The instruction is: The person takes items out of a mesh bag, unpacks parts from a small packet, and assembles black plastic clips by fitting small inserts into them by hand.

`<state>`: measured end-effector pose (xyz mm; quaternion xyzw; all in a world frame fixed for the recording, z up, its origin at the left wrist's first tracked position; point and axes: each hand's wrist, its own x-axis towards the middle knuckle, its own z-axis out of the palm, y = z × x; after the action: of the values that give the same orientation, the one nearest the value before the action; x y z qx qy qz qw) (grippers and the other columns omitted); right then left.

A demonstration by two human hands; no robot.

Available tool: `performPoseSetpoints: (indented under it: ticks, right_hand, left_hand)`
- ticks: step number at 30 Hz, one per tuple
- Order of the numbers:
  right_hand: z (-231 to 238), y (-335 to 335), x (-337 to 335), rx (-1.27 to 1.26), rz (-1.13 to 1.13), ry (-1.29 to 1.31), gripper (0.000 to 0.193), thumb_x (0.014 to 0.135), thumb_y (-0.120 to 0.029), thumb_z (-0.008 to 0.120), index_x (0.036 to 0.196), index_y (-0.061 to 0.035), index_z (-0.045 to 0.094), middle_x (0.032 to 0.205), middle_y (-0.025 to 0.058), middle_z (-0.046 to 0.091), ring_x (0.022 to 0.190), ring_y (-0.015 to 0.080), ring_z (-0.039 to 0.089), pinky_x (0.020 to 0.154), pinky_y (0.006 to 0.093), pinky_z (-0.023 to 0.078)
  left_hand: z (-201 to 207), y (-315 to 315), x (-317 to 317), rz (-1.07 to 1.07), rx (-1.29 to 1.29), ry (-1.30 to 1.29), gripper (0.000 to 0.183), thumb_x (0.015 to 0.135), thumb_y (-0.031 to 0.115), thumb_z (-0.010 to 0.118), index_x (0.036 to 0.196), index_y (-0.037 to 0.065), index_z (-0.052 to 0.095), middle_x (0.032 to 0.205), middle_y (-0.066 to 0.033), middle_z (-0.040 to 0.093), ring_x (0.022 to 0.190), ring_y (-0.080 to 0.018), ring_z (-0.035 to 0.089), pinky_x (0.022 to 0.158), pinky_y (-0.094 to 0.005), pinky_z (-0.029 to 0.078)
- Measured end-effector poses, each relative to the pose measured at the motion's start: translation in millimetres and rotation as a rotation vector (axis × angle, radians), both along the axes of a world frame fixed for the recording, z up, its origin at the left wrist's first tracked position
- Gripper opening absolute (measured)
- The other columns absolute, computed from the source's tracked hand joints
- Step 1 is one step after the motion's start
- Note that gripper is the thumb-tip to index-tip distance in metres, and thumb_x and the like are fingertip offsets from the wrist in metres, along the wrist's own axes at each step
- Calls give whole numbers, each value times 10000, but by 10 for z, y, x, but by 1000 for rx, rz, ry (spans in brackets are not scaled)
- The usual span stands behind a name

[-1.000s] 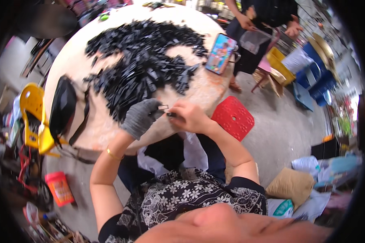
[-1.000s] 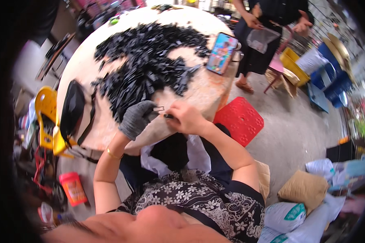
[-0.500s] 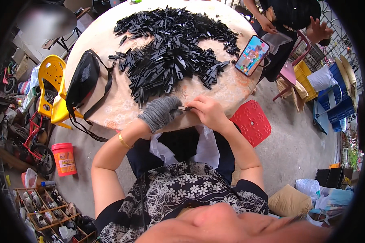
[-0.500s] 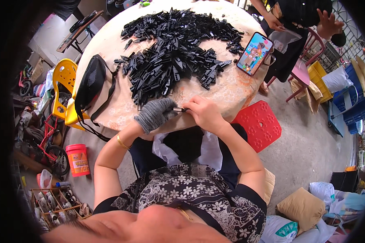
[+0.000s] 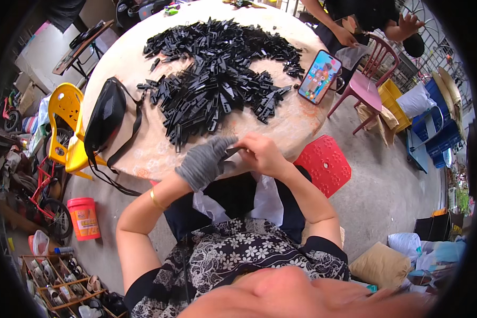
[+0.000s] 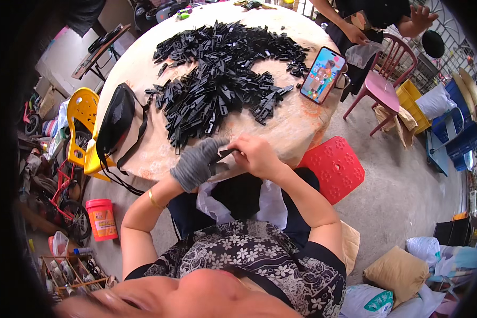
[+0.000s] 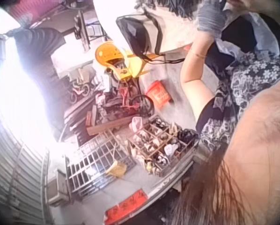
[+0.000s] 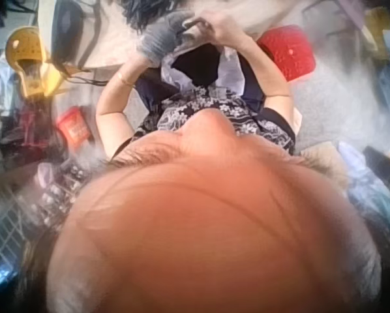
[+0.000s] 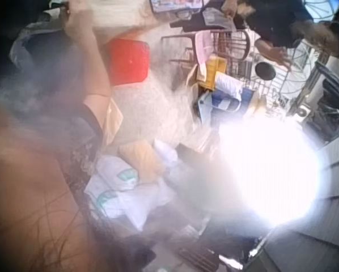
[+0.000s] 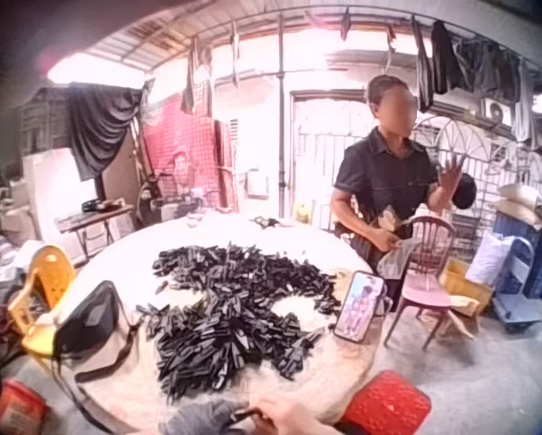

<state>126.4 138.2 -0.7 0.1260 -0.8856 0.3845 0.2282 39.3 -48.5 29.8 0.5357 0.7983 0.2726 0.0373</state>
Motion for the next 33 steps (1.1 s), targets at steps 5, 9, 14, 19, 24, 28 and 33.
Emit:
performPoseSetpoints:
  ticks: [5,9,14,19,24,28,33]
  right_hand:
    - [-3,-13,-30,-67,81,-54,186,738,-76,628,921,-49,622,808,122,582,769,307,575,657,373,463]
    - [-25,83,-31,49,-39,41,206,718,-57,651,923,-38,637,843,131,615,785,306,593,698,360,472]
    - [-79,94,-49,32,5,43,162,691,-83,685,846,-56,643,815,90,598,769,280,582,680,371,455]
    - [-64,83,-42,53,12,48,160,694,-88,686,847,-64,645,804,77,597,769,271,580,681,362,450]
    - [-61,76,-40,39,27,50,147,703,-89,676,844,-68,642,792,68,592,774,270,576,687,367,444]
    - [-61,68,-34,83,21,67,145,706,-89,668,845,-71,631,790,63,589,782,270,574,696,375,434]
    - [-54,56,-24,94,1,72,147,703,-96,669,843,-78,627,790,59,586,782,265,573,701,373,430]
  left_hand:
    - [-50,-82,42,13,-123,314,329,811,244,626,1115,139,556,830,-88,581,681,-290,594,590,-384,478]
    - [-22,-87,-147,27,30,96,242,800,224,640,1004,94,615,819,-136,625,742,-318,603,648,-390,486]
    - [-58,-68,-188,-12,-66,-19,260,785,212,651,1001,73,611,844,-146,627,775,-322,608,679,-387,489]
    - [-39,-42,-167,-31,-117,53,266,781,206,640,1011,78,605,850,-141,624,768,-323,609,669,-397,487]
    - [50,12,-137,-36,-251,116,240,806,236,604,986,78,594,847,-139,626,754,-326,613,646,-407,484]
    - [114,59,-106,-45,-311,146,228,831,267,566,961,82,588,834,-148,626,744,-329,617,629,-416,481]
    - [105,76,-100,-28,-337,148,233,833,271,561,974,88,591,804,-146,628,727,-332,618,621,-425,483]
